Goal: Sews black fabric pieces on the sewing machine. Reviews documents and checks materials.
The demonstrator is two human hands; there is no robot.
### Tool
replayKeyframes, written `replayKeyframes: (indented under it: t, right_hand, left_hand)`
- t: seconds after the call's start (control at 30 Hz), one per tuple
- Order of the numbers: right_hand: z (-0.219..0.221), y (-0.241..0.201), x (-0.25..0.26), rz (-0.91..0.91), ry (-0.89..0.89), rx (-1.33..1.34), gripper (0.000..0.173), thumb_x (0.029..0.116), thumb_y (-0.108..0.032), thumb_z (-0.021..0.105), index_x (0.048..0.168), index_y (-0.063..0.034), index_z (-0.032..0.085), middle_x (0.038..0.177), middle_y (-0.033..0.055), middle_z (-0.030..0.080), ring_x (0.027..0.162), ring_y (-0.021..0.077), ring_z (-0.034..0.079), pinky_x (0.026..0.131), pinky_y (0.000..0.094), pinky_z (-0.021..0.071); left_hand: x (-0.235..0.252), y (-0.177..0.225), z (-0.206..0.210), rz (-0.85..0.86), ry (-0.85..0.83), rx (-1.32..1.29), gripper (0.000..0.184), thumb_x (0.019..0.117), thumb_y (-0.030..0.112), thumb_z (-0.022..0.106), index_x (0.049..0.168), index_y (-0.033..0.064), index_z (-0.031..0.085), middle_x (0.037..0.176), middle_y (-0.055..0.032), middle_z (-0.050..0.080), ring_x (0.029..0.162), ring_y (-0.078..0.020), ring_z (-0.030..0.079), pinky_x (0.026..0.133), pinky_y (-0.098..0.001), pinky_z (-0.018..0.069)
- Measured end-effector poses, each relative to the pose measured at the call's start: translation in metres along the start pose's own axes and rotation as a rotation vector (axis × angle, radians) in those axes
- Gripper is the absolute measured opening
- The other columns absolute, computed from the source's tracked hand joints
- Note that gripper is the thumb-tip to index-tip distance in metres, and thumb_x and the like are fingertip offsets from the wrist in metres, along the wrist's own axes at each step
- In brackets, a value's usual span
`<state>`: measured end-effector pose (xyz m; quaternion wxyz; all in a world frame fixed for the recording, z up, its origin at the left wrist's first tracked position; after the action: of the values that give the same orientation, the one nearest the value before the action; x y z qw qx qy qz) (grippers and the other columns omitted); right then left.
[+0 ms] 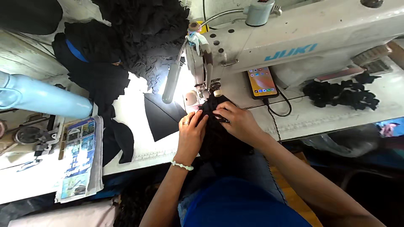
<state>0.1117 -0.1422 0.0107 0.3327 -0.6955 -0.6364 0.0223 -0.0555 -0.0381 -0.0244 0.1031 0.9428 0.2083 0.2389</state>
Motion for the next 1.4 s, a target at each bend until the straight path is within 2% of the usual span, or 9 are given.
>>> replayKeyframes:
  t: [0.17,0.3,0.37,0.47,0.63,0.73,0.87,1.1,1.4]
  right_hand:
    - [0.017,0.010,0.024,-0.071,-0.132,-0.119,0.035,0.0885,-0.003,0.071,0.123,-0.0067,0.074,0.134,0.0129,0.067,0.104,0.0375,0.070,0.071,0.0516,0.0588]
    - [0.024,0.025,0.026,-0.118,-0.041,-0.129,0.040,0.0814,0.001,0.076,0.121,-0.0032,0.074,0.129,0.0152,0.069,0.101,0.0380,0.071,0.070,0.0514,0.0599]
    - [0.024,0.025,0.025,-0.230,0.009,-0.120,0.044,0.0766,0.004,0.073,0.119,-0.0055,0.075,0.128,0.0118,0.070,0.096,0.0333,0.072,0.067,0.0456,0.0595]
    - [0.028,0.028,0.025,-0.291,-0.046,-0.140,0.046,0.0782,0.004,0.068,0.122,-0.0075,0.075,0.128,0.0081,0.072,0.089,0.0310,0.070,0.064,0.0430,0.0565]
    - [0.028,0.039,0.031,-0.273,-0.080,-0.137,0.041,0.0800,0.002,0.068,0.119,-0.0057,0.076,0.126,0.0090,0.072,0.097,0.0323,0.071,0.073,0.0448,0.0592]
    - [0.029,0.044,0.032,-0.284,-0.052,-0.068,0.037,0.0779,0.004,0.068,0.113,-0.0038,0.077,0.122,0.0096,0.074,0.099,0.0304,0.071,0.080,0.0429,0.0595]
    - [0.031,0.044,0.033,-0.280,-0.034,-0.039,0.032,0.0787,0.004,0.068,0.109,-0.0026,0.078,0.120,0.0106,0.074,0.098,0.0309,0.072,0.079,0.0435,0.0599]
    - [0.036,0.057,0.052,-0.211,-0.086,-0.083,0.041,0.0795,0.001,0.075,0.120,-0.0095,0.077,0.125,0.0099,0.073,0.104,0.0334,0.071,0.083,0.0489,0.0591]
    - [0.036,0.057,0.051,-0.184,-0.050,-0.114,0.033,0.0820,-0.002,0.072,0.113,-0.0083,0.079,0.118,0.0110,0.075,0.103,0.0344,0.071,0.081,0.0497,0.0587]
  left_hand:
    - [0.005,0.000,-0.002,-0.007,-0.001,0.143,0.024,0.0991,0.024,0.060,0.115,0.0215,0.078,0.134,-0.0014,0.069,0.131,-0.0343,0.059,0.107,-0.0730,0.0309]
    - [0.017,-0.012,-0.005,0.013,-0.044,0.096,0.026,0.0977,0.027,0.063,0.119,0.0215,0.077,0.135,-0.0024,0.068,0.134,-0.0384,0.056,0.107,-0.0791,0.0258]
    - [0.021,-0.015,-0.005,0.032,-0.045,0.090,0.024,0.0955,0.026,0.066,0.117,0.0215,0.077,0.132,-0.0024,0.070,0.134,-0.0383,0.056,0.107,-0.0801,0.0246]
    - [0.020,-0.017,-0.003,0.042,-0.029,0.121,0.028,0.0950,0.029,0.065,0.119,0.0214,0.076,0.131,-0.0011,0.071,0.132,-0.0372,0.058,0.106,-0.0806,0.0245]
    - [0.022,-0.019,-0.002,0.058,-0.015,0.178,0.035,0.0961,0.036,0.063,0.124,0.0192,0.074,0.128,0.0004,0.071,0.129,-0.0359,0.059,0.106,-0.0807,0.0218]
    - [0.026,-0.018,-0.002,0.125,0.000,0.188,0.027,0.0939,0.031,0.066,0.114,0.0173,0.078,0.127,-0.0015,0.071,0.129,-0.0358,0.058,0.108,-0.0794,0.0217]
    - [0.026,-0.022,0.001,0.180,0.007,0.194,0.021,0.0959,0.028,0.059,0.102,0.0172,0.076,0.140,0.0005,0.066,0.141,-0.0351,0.050,0.111,-0.0768,0.0188]
    - [0.041,-0.038,-0.003,0.066,-0.146,0.205,0.043,0.1019,0.046,0.050,0.128,0.0199,0.072,0.153,-0.0037,0.055,0.147,-0.0404,0.040,0.111,-0.0809,0.0128]
    - [0.045,-0.046,0.002,0.071,-0.153,0.092,0.045,0.1034,0.046,0.049,0.131,0.0170,0.070,0.157,-0.0027,0.051,0.150,-0.0378,0.036,0.114,-0.0779,0.0100]
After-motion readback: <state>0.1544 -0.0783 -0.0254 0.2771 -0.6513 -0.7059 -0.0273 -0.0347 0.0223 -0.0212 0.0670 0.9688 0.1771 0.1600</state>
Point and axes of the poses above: each hand's wrist, its own x-axis towards the middle knuckle, its own z-axis out of the palm, y = z × x, the point moved 1 cm from there along x, towards the middle knuckle
